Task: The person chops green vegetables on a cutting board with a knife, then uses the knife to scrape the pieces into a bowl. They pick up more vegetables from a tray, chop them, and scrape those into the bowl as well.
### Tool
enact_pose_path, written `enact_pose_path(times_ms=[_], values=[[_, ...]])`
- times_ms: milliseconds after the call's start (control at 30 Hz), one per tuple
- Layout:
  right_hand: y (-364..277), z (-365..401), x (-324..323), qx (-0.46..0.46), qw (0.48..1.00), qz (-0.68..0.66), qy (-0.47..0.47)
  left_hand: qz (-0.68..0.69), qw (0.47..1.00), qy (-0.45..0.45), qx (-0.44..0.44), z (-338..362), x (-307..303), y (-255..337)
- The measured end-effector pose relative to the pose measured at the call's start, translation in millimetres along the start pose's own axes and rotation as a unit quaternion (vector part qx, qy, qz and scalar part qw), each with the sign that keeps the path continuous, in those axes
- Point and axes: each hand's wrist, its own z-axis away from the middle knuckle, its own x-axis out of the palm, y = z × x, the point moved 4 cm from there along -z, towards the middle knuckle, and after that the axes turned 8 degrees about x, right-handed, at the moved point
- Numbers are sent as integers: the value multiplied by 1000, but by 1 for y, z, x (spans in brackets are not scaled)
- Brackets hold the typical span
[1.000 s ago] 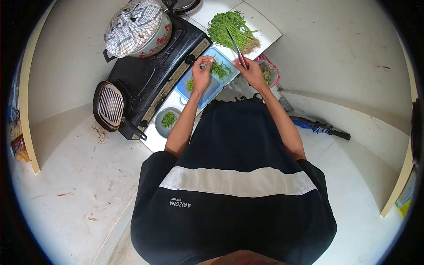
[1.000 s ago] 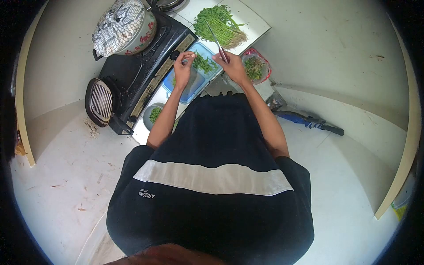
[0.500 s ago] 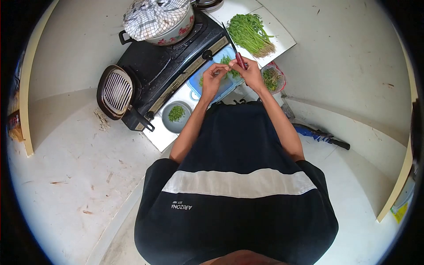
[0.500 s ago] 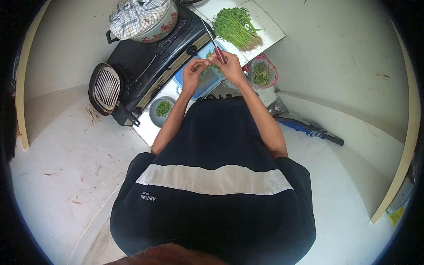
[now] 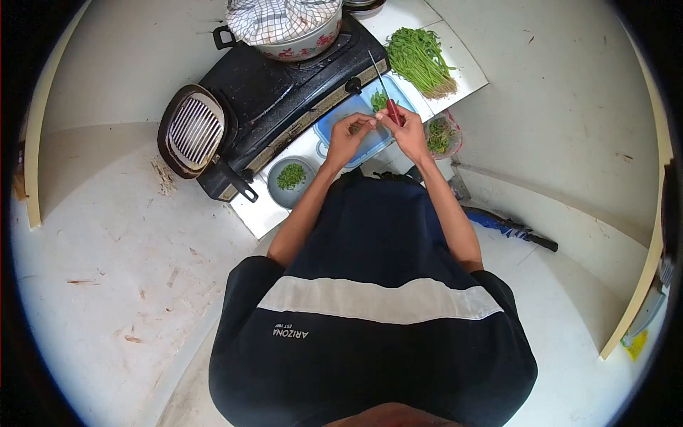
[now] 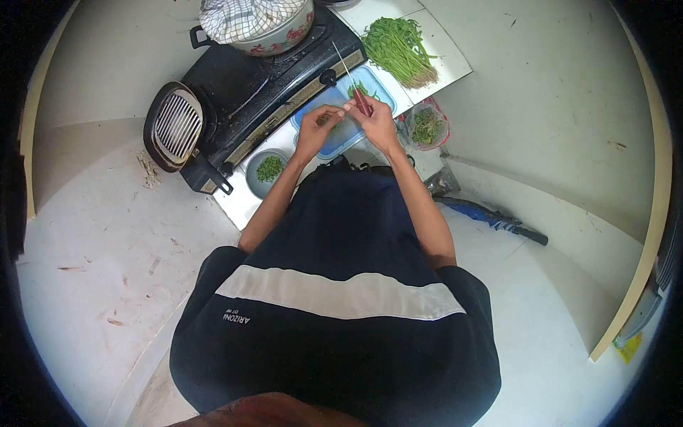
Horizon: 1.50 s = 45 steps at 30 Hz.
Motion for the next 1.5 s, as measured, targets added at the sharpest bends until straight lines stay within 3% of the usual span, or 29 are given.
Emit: enact_pose_path(times_ms=[433, 600, 733, 833, 900, 1167, 1233, 1333, 1433, 1500], values=[[4, 7, -35, -3, 998, -31, 56, 9, 998, -38, -53, 22, -11, -16], [0, -2, -36, -22, 1000, -7, 14, -116, 989, 70, 57, 27, -9, 27], [-8, -13, -27, -35, 998, 9, -50, -127, 980, 118, 94, 14, 13, 40], [-12, -24, -28, -37, 993, 16, -111, -51, 987, 134, 75, 7, 28, 39], [-13, -33, -32, -48, 989, 13, -140, -61, 993, 105, -9, 4, 38, 33], [10, -55, -57, -29, 967, 50, -248, -80, 975, 204, -37, 20, 76, 18], [17, -55, -62, -19, 959, 123, -257, -93, 971, 213, -62, 31, 88, 11], [39, -59, -67, -16, 949, 134, -284, -124, 950, 282, -42, 50, 102, 6], [67, -73, -71, -8, 929, 187, -320, -102, 917, 375, -93, 76, 107, -5], [77, -76, -71, -63, 891, 273, -358, -23, 882, 449, -141, 98, 109, -14]])
